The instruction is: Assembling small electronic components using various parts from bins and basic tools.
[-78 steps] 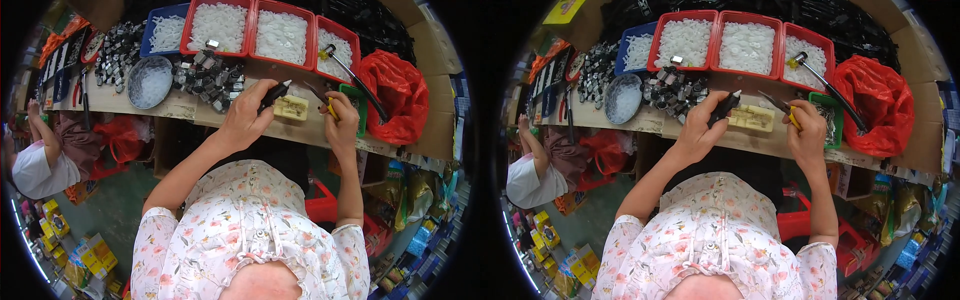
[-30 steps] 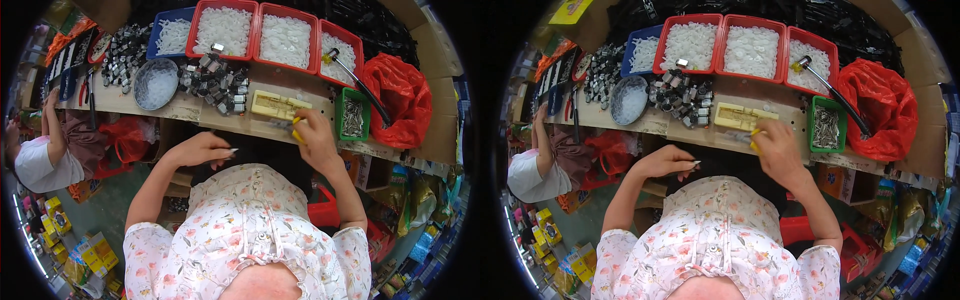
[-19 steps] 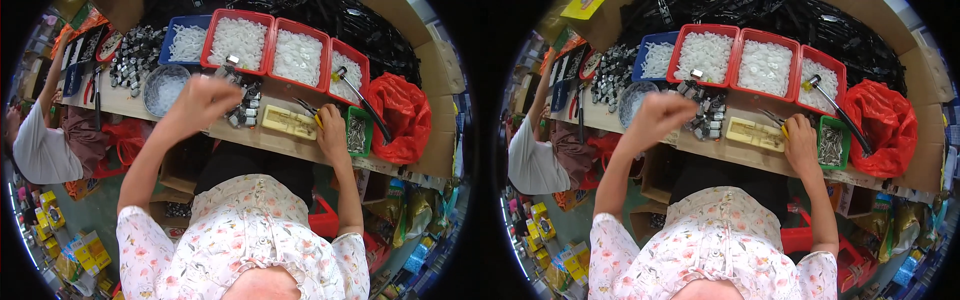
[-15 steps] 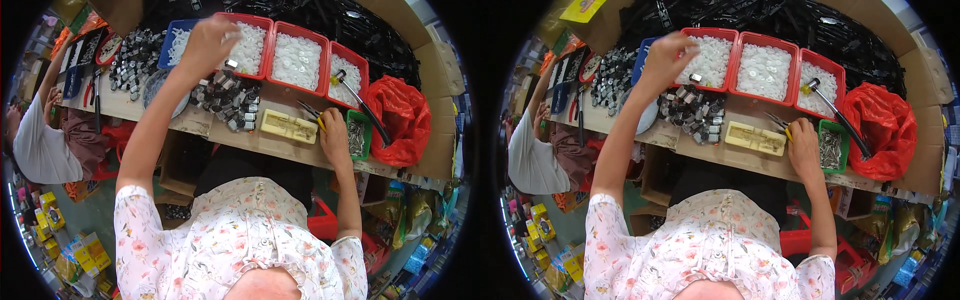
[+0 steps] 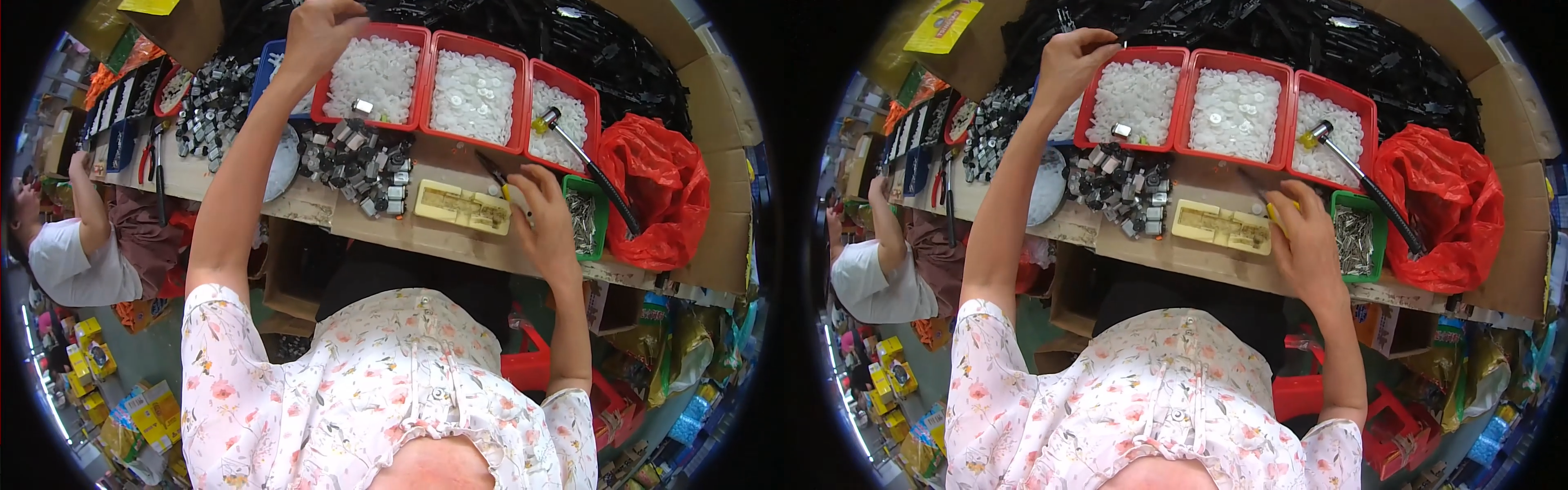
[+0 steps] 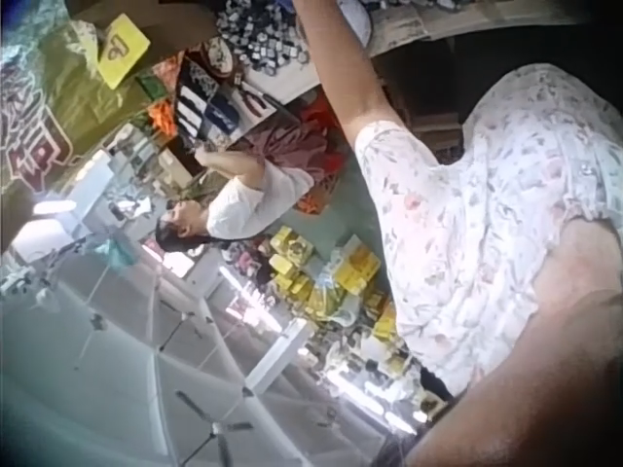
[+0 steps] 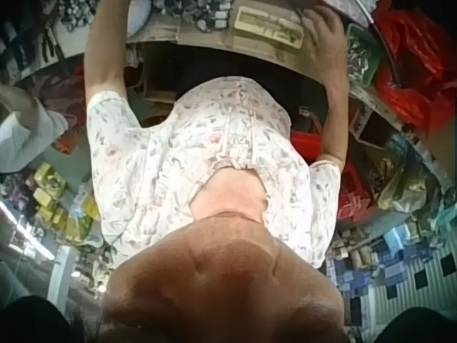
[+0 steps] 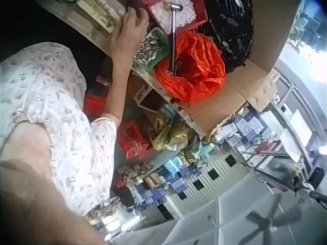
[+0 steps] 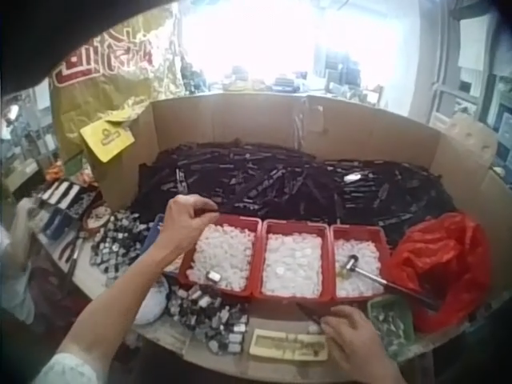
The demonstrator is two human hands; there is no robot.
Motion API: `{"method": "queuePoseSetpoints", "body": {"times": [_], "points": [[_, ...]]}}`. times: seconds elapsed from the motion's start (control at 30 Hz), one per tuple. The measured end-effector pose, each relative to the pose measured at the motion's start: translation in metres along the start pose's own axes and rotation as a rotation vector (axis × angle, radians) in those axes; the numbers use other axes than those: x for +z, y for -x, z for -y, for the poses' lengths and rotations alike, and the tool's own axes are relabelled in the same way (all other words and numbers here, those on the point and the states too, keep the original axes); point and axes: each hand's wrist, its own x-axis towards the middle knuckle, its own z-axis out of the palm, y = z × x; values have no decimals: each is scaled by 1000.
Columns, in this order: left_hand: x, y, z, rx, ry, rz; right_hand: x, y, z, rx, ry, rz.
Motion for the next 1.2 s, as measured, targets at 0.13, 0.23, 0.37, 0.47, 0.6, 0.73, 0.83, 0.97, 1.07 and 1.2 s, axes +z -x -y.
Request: {"method": "queuePoseSetpoints", "body": {"times": [0.13,0.23,0.37,0.47,0.6,0.73,0.83,0.97,1.07,1.2], "points": [[-1,67,-91,-115,542,212,5,-22,19,72,-426,-131],[11,123,-123,-351,811,397,17,-37,46,105,-861,-170],[36,175,-136,-591,1212,382,25,-31,52,113,-1175,-197],[27,193,-137,-94,376,168,15,-22,56,76,-821,-178],[14,221,-110,81,-109,65,24,-17,39,-303,-96,-154],[18,232,-99,49,-230,116,39,4,19,-358,206,-3],[25,232,-96,-35,-218,185,45,10,18,-375,325,23],[27,231,-88,-46,-137,140,48,10,17,-419,380,18],[25,230,-89,-142,1,114,49,9,15,-441,414,36],[24,231,-94,-194,131,4,46,9,17,-503,511,34]]}}
